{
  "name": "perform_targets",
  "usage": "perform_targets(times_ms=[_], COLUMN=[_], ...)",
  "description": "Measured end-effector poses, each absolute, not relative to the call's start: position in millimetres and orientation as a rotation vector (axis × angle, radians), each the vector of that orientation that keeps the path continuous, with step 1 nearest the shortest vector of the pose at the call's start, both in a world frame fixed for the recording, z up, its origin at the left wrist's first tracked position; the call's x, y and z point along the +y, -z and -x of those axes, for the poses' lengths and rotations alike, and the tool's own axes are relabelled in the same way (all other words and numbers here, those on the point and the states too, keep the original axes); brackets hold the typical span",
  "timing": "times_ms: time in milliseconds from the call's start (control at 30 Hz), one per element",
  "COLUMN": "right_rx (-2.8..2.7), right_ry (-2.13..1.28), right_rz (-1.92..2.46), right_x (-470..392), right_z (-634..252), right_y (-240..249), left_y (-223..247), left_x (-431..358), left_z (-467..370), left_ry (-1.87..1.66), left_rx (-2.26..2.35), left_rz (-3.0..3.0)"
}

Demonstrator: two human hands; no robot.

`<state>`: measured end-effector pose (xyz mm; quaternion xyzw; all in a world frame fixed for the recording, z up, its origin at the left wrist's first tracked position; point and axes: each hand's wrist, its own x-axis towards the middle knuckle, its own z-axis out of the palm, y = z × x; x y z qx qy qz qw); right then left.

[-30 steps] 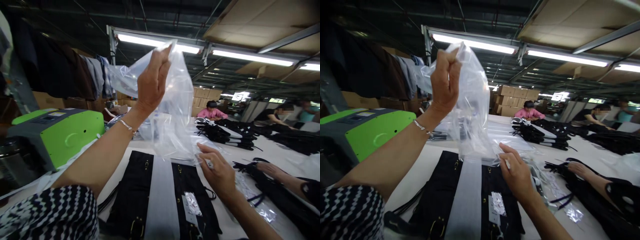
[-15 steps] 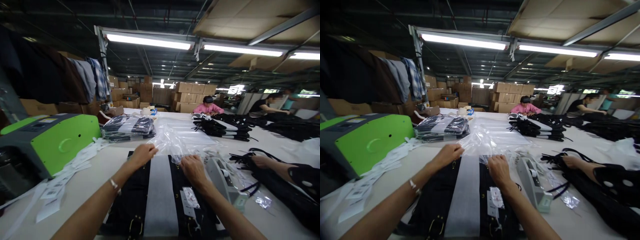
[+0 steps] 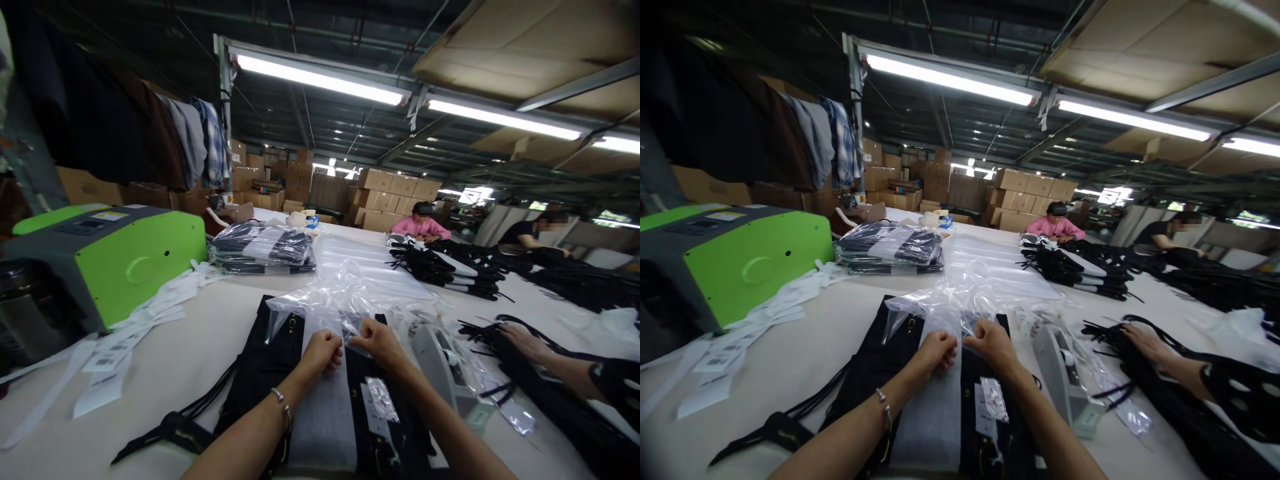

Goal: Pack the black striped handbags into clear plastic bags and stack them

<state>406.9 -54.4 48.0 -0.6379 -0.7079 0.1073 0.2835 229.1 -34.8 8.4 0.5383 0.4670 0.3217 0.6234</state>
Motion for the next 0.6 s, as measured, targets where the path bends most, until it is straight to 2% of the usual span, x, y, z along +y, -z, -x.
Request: perform_targets(times_ms=[167, 300, 400, 500, 600], right_rx=[-1.746, -1.781, -1.814, -1.865, -1.96], right_ry=[-0.357, -0.385, -0.502, -0.575, -0.448], right_rz=[1.671, 1.594, 1.57, 1.601, 1.667], right_x=[-50.6, -47.5, -47.4, -50.9, -56.0], right_z=[-418.3, -413.2, -410.3, -411.8, -412.4], right_y=[-58.5, -54.6, -52.8, -57.3, -64.1], left_y=[-26.3, -58.6, -65.7, -56.0, -45.1], left_x=[-61.6, -60.6, -35.0, -9.7, -0.3], left_z=[-221.4, -220.8, -222.3, -222.8, -225.0], left_ry=[-0.816, -1.057, -0.849, -0.64, -0.595], left_rx=[1.177, 1.239, 1.3, 1.342, 1.342], left_rz=[-1.66, -2.435, -2.782, -2.799, -2.787])
